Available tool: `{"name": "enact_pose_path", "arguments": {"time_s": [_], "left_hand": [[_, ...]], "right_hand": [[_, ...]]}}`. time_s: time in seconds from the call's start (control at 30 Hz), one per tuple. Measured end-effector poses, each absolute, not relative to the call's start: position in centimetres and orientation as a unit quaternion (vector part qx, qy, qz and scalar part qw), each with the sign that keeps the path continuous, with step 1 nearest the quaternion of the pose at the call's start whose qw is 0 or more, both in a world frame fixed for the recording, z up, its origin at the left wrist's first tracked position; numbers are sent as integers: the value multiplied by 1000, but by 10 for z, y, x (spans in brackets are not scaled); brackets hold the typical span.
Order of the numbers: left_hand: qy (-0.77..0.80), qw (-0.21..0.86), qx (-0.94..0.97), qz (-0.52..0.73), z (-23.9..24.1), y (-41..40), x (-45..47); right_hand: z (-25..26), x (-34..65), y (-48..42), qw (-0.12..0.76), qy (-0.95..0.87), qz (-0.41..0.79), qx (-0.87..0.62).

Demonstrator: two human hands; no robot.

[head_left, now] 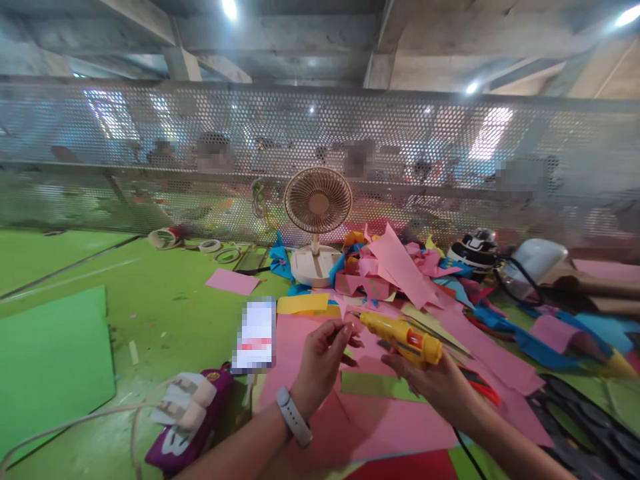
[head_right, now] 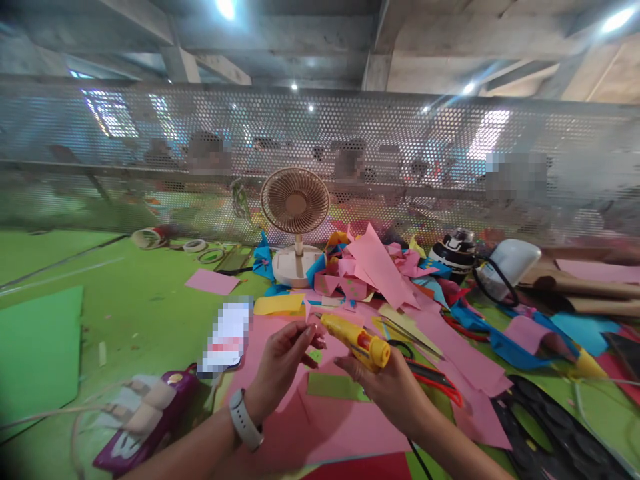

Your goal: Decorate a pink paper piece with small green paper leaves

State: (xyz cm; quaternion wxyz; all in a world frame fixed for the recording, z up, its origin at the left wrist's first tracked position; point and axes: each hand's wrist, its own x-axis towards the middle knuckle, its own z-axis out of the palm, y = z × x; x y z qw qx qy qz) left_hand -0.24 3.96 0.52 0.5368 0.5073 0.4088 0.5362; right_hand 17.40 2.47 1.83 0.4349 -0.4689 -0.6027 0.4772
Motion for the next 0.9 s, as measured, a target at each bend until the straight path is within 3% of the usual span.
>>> {"name": "enact_pose_path", "arguments": {"time_s": [0.9], "left_hand": [[410,533,518,529,3,40,-3]], "right_hand": [[32,171,20,446,-592,483,-466]]}}
